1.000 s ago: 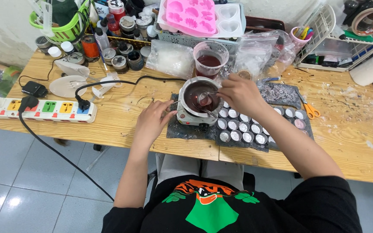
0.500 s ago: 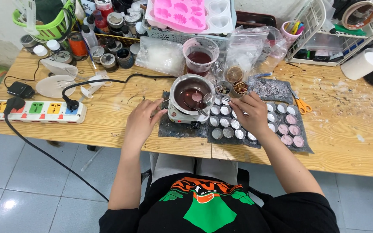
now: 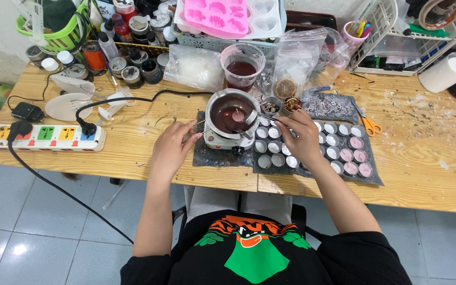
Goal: Stirring and pouring melted dark red wax from a small heater pot into round metal containers.
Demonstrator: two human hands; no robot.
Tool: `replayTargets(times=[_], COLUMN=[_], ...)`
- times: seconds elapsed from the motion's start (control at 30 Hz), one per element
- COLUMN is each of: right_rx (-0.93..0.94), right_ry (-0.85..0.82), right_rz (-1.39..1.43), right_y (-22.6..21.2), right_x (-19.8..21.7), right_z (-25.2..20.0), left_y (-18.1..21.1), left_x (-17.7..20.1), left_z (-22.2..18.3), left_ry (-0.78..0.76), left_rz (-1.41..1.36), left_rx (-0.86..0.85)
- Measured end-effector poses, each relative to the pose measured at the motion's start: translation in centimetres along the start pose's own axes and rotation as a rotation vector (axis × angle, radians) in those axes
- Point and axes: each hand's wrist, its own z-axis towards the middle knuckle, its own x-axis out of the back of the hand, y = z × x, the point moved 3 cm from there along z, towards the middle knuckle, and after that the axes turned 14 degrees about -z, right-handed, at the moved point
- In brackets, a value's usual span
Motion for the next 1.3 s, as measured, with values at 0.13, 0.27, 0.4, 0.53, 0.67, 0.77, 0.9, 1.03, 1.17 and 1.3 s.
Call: replayTargets(times=[0.13, 0.27, 0.4, 0.53, 0.67, 0.77, 0.9, 1.03, 1.17, 1.3], right_rx=[0.001, -0.001, 0.051, 0.118, 0.129, 0.106, 0.074, 0.077, 0.062, 0.036], right_ry=[0.009, 0.019, 0.035, 0.031, 0.029, 0.041, 0.024, 0.022, 0.028, -0.007], right_rz=[-0.001, -0.030, -0.106, -0.189, -0.201, -0.189, -0.182, -0.175, -0.168, -0.110], right_y=[0.2, 0.0, -0.5, -0.9, -1.1, -0.9, -1.1, -1.3, -1.5, -1.2], right_x=[0.2, 0.5, 1.2, 2.1, 2.3, 2.1, 2.3, 2.3, 2.4, 2.4], right_z=[-0.3, -0.4, -0.2, 0.2, 0.2, -0.1, -0.1, 0.0, 0.1, 0.2], left_y=[0.5, 0.2, 0.1, 0.9, 0.9, 0.9, 1.0, 1.0, 0.5, 0.6], left_x=[0.3, 0.2, 0.0, 0.5, 0.6, 0.6, 0.7, 0.7, 0.4, 0.5], left_z=[0.0, 0.0, -0.1, -0.1, -0.2, -0.1, 0.0, 0.0, 0.0, -0.1], left_ry=[0.001, 0.008, 0.010, 0.007, 0.027, 0.036, 0.024, 0.031, 0.040, 0.027], left_rz=[-0.002, -0.015, -0.003, 0.003, -0.040, -0.041, -0.021, -0.029, -0.029, -0.009], left_rx=[0.005, 0.016, 0.011, 0.014, -0.013, -0.040, -0.019, -0.015, -0.037, -0.032])
